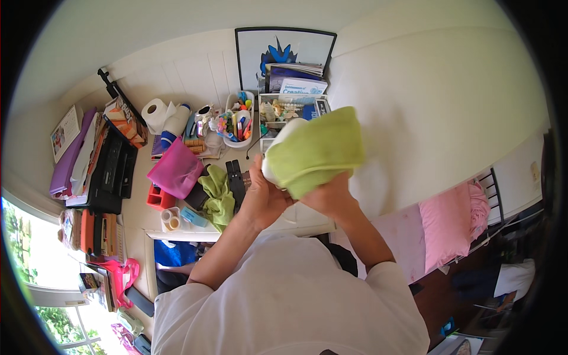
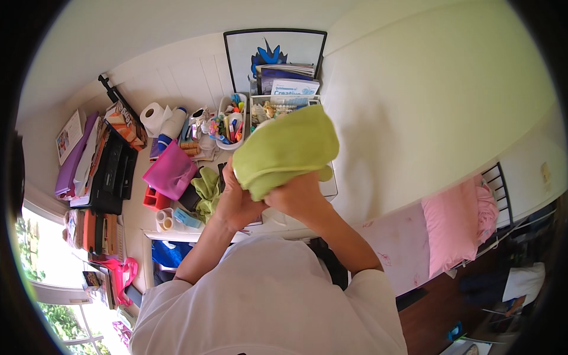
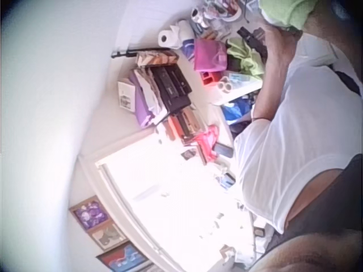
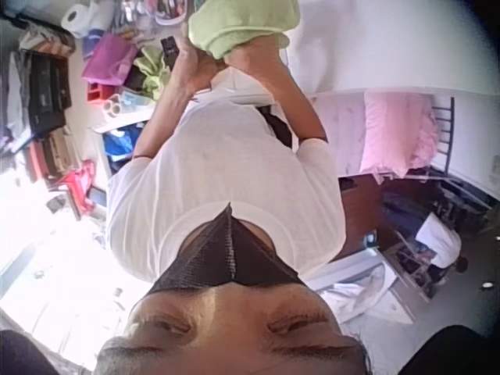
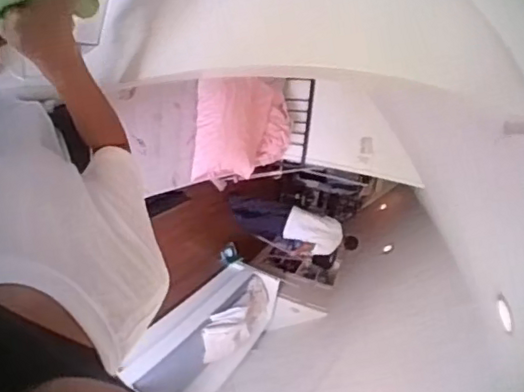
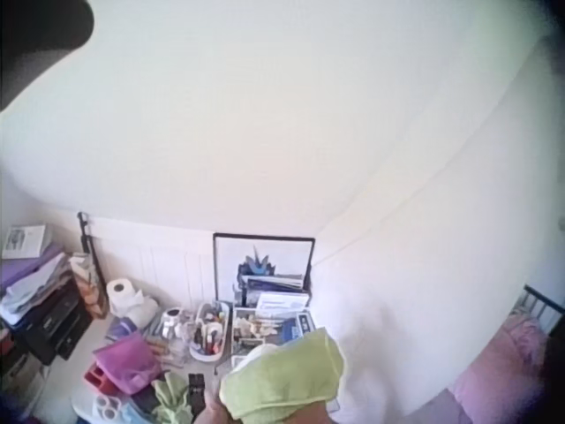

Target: The person wipes down a white desk and various objects on it using a green cloth, including a passport, a white container, a medicine box, a product box, a small fan, and a wire basket.

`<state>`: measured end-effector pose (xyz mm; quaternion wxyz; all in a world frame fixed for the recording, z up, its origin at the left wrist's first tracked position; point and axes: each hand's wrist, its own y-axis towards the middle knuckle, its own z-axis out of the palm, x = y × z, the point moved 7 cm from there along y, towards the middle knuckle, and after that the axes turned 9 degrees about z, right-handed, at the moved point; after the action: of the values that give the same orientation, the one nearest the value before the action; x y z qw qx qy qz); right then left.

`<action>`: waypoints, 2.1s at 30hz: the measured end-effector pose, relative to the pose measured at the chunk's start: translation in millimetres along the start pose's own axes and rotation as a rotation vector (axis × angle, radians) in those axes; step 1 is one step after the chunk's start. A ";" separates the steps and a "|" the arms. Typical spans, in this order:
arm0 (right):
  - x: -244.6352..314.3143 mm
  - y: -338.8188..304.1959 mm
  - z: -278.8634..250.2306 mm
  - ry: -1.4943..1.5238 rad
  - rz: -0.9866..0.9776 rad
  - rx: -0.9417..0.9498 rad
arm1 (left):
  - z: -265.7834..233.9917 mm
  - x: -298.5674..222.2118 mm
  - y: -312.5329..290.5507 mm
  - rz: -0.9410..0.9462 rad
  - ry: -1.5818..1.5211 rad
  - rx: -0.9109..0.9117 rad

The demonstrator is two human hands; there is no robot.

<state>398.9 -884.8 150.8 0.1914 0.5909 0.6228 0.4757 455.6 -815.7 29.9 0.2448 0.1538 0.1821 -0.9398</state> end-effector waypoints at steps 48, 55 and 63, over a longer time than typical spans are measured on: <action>-6.1 -57.1 16.0 0.303 0.030 0.081 | -31.8 -8.4 -35.9 0.061 -0.175 -0.092; -28.0 -66.2 38.6 0.473 0.272 0.207 | -35.0 -1.9 -42.9 -0.038 -0.329 0.076; -8.1 -62.0 39.5 0.256 -0.144 0.184 | -39.3 -3.5 -50.3 -0.038 -0.382 0.187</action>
<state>398.0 -868.4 78.7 0.0893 0.4945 0.7237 0.4730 440.4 -756.9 9.8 0.2415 -0.0088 0.0473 -0.9692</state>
